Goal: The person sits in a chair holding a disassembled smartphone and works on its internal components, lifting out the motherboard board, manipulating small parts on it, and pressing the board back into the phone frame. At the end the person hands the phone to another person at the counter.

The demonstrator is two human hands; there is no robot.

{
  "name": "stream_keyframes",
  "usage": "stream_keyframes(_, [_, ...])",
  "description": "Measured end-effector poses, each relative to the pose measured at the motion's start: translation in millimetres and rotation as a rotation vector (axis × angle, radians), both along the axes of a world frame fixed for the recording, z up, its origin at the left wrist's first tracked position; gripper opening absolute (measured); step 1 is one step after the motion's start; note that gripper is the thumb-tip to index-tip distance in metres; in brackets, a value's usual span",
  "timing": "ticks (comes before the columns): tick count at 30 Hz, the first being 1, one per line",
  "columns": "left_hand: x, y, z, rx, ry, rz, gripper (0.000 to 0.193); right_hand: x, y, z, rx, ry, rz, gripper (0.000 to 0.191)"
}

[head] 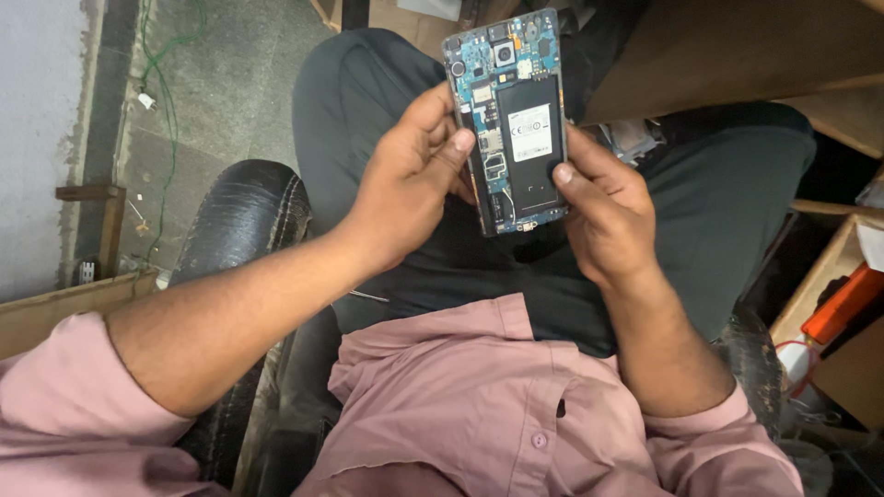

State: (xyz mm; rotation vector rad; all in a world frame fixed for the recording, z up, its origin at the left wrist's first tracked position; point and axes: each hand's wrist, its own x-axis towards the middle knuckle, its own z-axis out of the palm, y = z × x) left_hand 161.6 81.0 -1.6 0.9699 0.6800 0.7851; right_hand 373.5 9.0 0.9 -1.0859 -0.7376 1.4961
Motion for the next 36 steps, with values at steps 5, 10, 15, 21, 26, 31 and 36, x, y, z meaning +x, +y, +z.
stream_keyframes(5, [0, 1, 1, -0.067, 0.04, -0.026, 0.046, 0, 0, 1, -0.019, 0.068, -0.019, 0.054])
stream_keyframes(10, [5, -4, 0, -0.029, -0.083, -0.038, 0.05, 0, -1, -1, 0.018, 0.064, 0.009, 0.055])
stream_keyframes(15, [5, -8, -3, -0.072, -0.135, -0.016, 0.044, -1, -4, -5, -0.003, 0.08, 0.003, 0.056])
stream_keyframes(21, [5, -10, -5, -0.053, -0.138, 0.022, 0.049, 5, -4, -1, 0.065, 0.104, 0.151, 0.091])
stream_keyframes(26, [12, -7, -4, -0.012, -0.134, 0.101, 0.048, 3, 2, 4, 0.183, -0.152, 0.307, 0.13])
stream_keyframes(31, [10, -11, -3, 0.008, -0.114, 0.075, 0.048, 0, 0, 2, 0.123, -0.085, 0.277, 0.116])
stream_keyframes(36, [8, -13, -6, 0.007, -0.098, 0.054, 0.047, -6, -1, -2, 0.08, -0.072, 0.203, 0.111])
